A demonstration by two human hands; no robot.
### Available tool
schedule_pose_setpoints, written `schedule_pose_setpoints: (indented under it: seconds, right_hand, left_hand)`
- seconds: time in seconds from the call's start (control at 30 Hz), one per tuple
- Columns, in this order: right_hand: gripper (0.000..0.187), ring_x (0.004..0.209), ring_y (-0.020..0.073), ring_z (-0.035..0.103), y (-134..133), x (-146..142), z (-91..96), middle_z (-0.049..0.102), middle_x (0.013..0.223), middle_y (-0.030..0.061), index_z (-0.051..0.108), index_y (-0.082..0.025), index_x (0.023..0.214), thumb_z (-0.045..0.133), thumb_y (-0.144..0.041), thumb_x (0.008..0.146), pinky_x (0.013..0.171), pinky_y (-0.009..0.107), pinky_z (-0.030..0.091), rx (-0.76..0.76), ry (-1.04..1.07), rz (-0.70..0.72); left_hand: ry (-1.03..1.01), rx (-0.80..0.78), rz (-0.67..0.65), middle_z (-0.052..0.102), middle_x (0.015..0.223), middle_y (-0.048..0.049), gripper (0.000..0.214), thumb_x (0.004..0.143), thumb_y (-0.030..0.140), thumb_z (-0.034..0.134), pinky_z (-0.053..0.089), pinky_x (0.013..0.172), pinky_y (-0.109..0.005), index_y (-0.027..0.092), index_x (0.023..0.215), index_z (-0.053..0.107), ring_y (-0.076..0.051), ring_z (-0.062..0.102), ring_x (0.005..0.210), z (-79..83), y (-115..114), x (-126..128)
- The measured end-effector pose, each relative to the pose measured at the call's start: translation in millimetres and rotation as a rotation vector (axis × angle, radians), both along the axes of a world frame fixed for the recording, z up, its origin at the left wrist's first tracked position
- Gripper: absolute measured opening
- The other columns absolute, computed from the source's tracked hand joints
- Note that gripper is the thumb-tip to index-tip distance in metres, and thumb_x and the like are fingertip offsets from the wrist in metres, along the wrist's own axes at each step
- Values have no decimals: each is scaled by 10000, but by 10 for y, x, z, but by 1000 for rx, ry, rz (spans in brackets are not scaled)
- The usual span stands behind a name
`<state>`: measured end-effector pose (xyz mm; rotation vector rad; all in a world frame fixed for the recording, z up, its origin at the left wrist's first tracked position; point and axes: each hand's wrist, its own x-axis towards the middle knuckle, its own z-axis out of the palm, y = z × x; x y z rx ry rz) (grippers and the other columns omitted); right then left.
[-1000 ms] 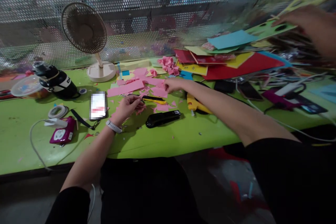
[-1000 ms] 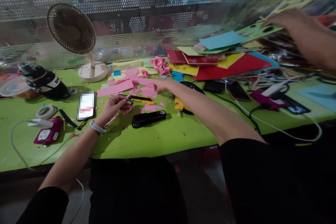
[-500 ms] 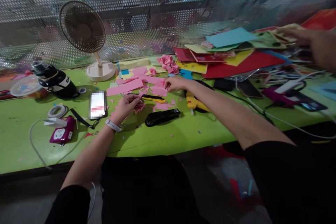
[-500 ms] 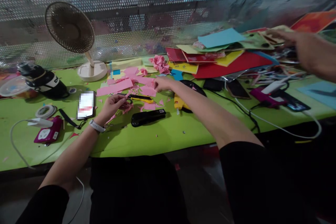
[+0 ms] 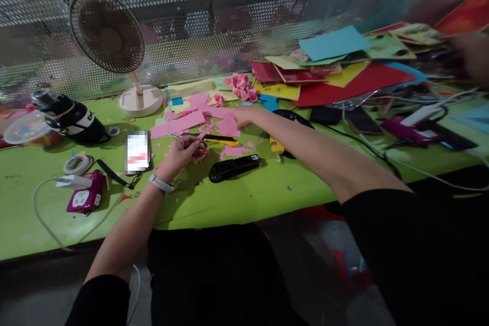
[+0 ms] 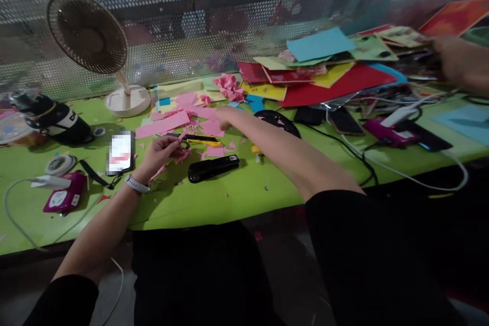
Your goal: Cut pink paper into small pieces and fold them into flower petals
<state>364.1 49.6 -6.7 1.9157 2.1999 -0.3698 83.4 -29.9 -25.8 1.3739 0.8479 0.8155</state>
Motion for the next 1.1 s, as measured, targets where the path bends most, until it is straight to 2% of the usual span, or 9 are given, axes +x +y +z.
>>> schedule_pose_setpoints:
  seconds: [0.13,0.3,0.43,0.6,0.7,0.77,0.83,0.97,1.1]
  right_hand:
    - [328,663,208,565,-10,-39,7,609,690,42,722,-148,956,777,-106,635,581,302,396,-44,-87,-27]
    - [168,680,211,573,-61,-3,22,603,676,41,726,-160,845,750,-128,681,618,314,406,-34,-50,-52]
    - [92,701,207,594,-160,65,43,653,727,64,697,-156,753,714,-90,690,611,298,406,39,54,-62]
    - [111,804,196,648,-465,62,79,723,881,71,695,-169,833,625,-99,783,688,284,462,213,273,-69]
    - [70,804,199,663,-717,-111,116,731,894,72,697,-176,865,659,-194,810,732,316,506,425,726,-70]
    - [107,799,200,666,-875,-297,147,731,900,67,702,-186,900,676,-254,821,735,336,529,452,944,-11]
    - [115,818,201,667,-996,-499,170,730,944,67,714,-197,916,679,-262,827,766,355,540,483,1017,68]
    - [136,898,222,670,-1097,-787,141,728,981,78,739,-215,947,622,-243,884,821,381,543,613,1003,207]
    - [131,901,228,679,-1102,-838,48,737,998,82,727,-224,960,613,-262,906,832,391,550,691,989,191]
  left_hand:
    - [8,20,5,755,791,-87,279,855,381,713,593,650,-272,118,939,671,-145,719,662,-11,7,-1]
    - [7,15,-14,764,826,-95,318,851,410,715,590,649,-272,125,983,669,-157,732,694,-15,12,-4]
    - [-3,-5,2,761,808,-92,335,830,416,740,581,630,-264,125,983,674,-157,729,680,-24,22,-10]
    - [-41,-52,2,762,841,-97,303,828,394,749,589,669,-270,116,933,690,-149,727,701,-38,34,0]
    - [-79,-89,23,758,879,-96,276,844,365,740,587,676,-266,115,952,695,-139,721,723,-23,5,19]
    - [-101,-103,41,756,921,-98,279,851,363,736,585,680,-272,123,985,692,-138,717,739,-1,-28,28]
    - [-123,-98,48,752,940,-98,299,835,377,751,583,693,-277,127,987,691,-143,717,760,24,-61,32]
    - [-167,-61,41,739,925,-73,341,798,407,782,574,721,-279,138,991,700,-139,707,774,39,-98,35]
    - [-199,-46,69,728,874,-49,313,804,390,778,558,706,-270,152,995,705,-128,694,763,-7,-94,47]
